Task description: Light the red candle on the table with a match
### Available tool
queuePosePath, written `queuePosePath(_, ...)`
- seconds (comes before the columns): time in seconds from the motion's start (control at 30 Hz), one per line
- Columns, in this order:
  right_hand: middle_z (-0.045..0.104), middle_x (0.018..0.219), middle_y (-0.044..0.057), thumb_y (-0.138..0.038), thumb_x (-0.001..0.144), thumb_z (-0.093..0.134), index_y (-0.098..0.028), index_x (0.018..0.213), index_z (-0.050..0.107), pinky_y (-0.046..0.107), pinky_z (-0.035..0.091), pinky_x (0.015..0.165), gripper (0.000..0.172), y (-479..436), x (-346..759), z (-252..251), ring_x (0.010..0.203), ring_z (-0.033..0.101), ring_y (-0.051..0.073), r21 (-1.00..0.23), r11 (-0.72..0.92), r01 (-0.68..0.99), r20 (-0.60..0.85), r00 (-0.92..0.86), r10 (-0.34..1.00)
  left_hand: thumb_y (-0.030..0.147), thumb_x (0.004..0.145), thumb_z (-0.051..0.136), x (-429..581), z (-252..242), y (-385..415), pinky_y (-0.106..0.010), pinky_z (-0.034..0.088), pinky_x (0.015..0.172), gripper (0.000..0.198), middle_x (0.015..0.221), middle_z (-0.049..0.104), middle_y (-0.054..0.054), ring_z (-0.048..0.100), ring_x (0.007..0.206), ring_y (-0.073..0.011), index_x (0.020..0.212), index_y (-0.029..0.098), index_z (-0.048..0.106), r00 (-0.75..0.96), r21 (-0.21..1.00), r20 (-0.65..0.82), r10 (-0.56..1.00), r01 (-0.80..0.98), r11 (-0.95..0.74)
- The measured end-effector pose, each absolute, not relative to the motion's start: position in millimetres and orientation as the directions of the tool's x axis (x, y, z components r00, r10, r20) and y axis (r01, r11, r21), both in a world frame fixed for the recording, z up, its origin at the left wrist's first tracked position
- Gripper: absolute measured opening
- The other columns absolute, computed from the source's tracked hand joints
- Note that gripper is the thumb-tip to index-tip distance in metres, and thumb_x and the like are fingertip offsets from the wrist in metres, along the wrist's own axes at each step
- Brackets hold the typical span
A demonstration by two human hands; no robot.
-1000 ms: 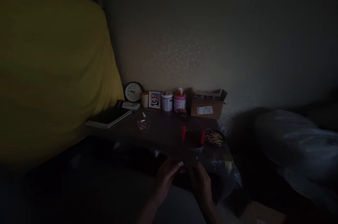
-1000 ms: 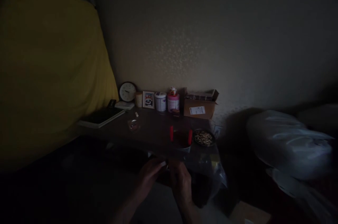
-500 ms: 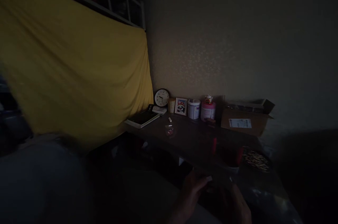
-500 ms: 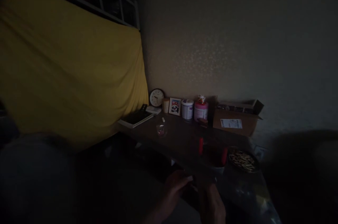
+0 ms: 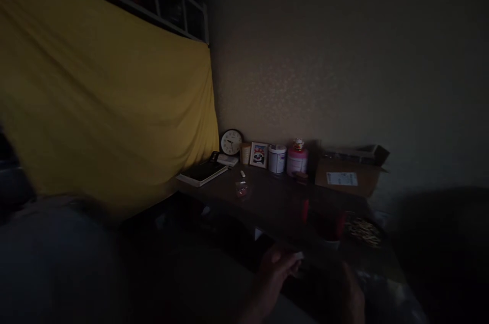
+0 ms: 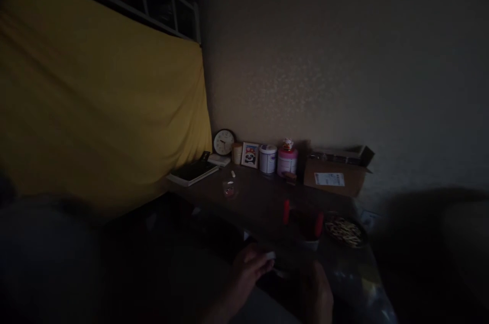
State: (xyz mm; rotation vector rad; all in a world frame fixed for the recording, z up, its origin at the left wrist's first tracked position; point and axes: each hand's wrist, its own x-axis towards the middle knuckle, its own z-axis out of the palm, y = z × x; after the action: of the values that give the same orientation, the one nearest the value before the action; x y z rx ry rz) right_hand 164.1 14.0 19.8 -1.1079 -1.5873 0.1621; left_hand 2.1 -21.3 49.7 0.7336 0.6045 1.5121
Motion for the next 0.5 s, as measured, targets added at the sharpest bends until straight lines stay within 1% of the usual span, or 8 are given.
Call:
queuePosePath(0.07, 0.067, 0.085, 0.008, -0.043, 0.079, 0.046, -0.021, 0.091, 0.064, 0.031, 0.049, 0.059, 0.030, 18, 172, 21, 0.073, 0.063, 0.023, -0.664, 0.462, 0.587, 0.648, 0.144, 0.748, 0.025, 0.067, 0.071, -1, 40, -19, -0.026, 0.045, 0.076, 0.023, 0.089, 0.065, -0.008, 0.059, 0.083, -0.0160, 0.086, 0.013, 0.066, -0.008, 0.752, 0.069, 0.998, -0.657, -0.057)
queuePosePath(0.17, 0.067, 0.084, 0.007, -0.042, 0.079, 0.047, -0.018, 0.092, 0.063, 0.029, 0.048, 0.058, 0.031, 16, 176, 25, 0.073, 0.063, 0.023, -0.761, 0.366, 0.535, 0.552, 0.238, 0.799, 0.026, 0.068, 0.071, -5, 30, -17, -0.026, 0.045, 0.079, 0.023, 0.090, 0.064, -0.008, 0.059, 0.085, -0.0157, 0.086, 0.013, 0.065, 0.011, 0.763, 0.026, 1.000, -0.647, -0.013)
queuePosePath(0.23, 0.066, 0.084, 0.008, -0.041, 0.078, 0.050, -0.016, 0.091, 0.063, 0.029, 0.048, 0.058, 0.031, 12, 172, 27, 0.074, 0.062, 0.023, -0.799, 0.363, 0.480, 0.528, 0.270, 0.805, 0.026, 0.065, 0.073, -6, 27, -17, -0.025, 0.045, 0.078, 0.025, 0.091, 0.065, -0.008, 0.060, 0.084, -0.0151, 0.085, 0.013, 0.064, 0.010, 0.757, -0.027, 1.000, -0.653, 0.027)
queuePosePath(0.33, 0.064, 0.089, 0.007, -0.041, 0.080, 0.051, -0.017, 0.092, 0.062, 0.030, 0.048, 0.065, 0.029, 8, 164, 30, 0.080, 0.060, 0.022, -0.828, 0.393, 0.401, 0.518, 0.274, 0.811, 0.027, 0.060, 0.077, -6, 25, -17, -0.025, 0.045, 0.076, 0.030, 0.087, 0.065, -0.007, 0.060, 0.080, -0.0144, 0.081, 0.012, 0.062, 0.004, 0.753, -0.085, 0.996, -0.655, 0.067)
queuePosePath(0.43, 0.063, 0.091, 0.006, -0.042, 0.081, 0.051, -0.018, 0.092, 0.062, 0.031, 0.047, 0.069, 0.028, 7, 162, 31, 0.083, 0.059, 0.021, -0.846, 0.396, 0.357, 0.506, 0.305, 0.807, 0.029, 0.061, 0.076, -8, 20, -13, -0.026, 0.045, 0.077, 0.032, 0.092, 0.065, -0.008, 0.060, 0.081, -0.0145, 0.083, 0.012, 0.060, 0.004, 0.760, -0.085, 0.996, -0.647, 0.067)
queuePosePath(0.5, 0.063, 0.092, 0.006, -0.042, 0.082, 0.052, -0.019, 0.093, 0.062, 0.031, 0.046, 0.069, 0.028, 8, 163, 32, 0.084, 0.058, 0.021, -0.849, 0.395, 0.350, 0.506, 0.326, 0.799, 0.030, 0.062, 0.075, -10, 14, -8, -0.027, 0.045, 0.077, 0.033, 0.095, 0.065, -0.009, 0.061, 0.081, -0.0146, 0.085, 0.012, 0.060, -0.009, 0.774, -0.088, 0.996, -0.630, 0.063)
